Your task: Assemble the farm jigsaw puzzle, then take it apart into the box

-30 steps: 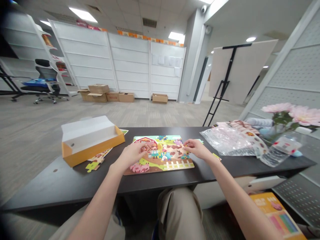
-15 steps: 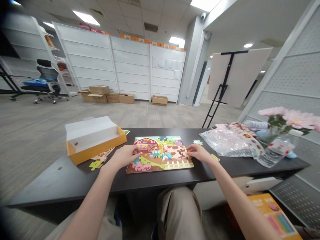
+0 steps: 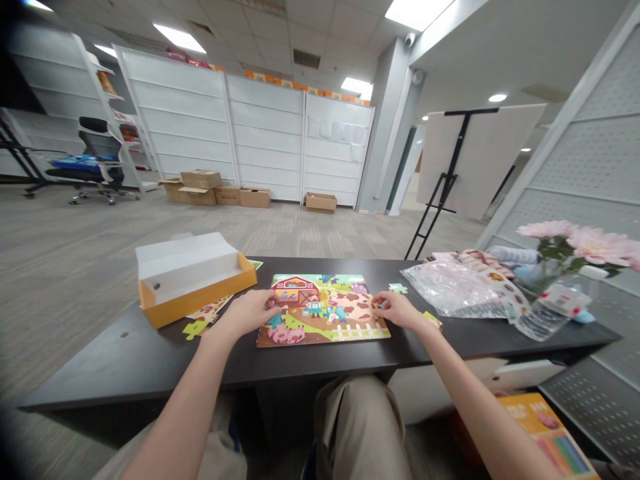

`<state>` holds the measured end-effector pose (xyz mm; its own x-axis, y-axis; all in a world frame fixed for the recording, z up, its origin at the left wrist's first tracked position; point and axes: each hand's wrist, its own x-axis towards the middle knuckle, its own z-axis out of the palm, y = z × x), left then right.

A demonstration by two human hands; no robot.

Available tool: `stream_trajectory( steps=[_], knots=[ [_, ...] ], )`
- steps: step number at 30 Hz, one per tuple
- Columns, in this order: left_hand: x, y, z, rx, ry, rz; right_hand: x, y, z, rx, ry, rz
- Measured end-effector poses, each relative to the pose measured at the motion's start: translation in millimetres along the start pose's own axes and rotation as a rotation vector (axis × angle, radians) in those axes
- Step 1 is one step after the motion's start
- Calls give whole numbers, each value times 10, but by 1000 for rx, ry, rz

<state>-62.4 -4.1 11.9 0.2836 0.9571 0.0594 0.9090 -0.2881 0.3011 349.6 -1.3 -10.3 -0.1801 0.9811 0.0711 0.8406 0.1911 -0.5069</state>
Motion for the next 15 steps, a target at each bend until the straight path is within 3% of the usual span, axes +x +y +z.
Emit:
stream_trajectory(
  steps=[4, 10, 13, 15],
  knots=[
    [8, 0, -4, 5, 3, -7, -46, -161, -22, -87, 21, -105],
    [12, 1, -3, -5, 3, 3, -186, -322, 116, -134, -17, -209],
    [11, -20, -4, -9, 4, -4, -252, -251, 88, -110, 72, -234],
    [8, -40, -2, -10, -4, 1, -290, -108, -36, -116, 192, -172]
  ],
)
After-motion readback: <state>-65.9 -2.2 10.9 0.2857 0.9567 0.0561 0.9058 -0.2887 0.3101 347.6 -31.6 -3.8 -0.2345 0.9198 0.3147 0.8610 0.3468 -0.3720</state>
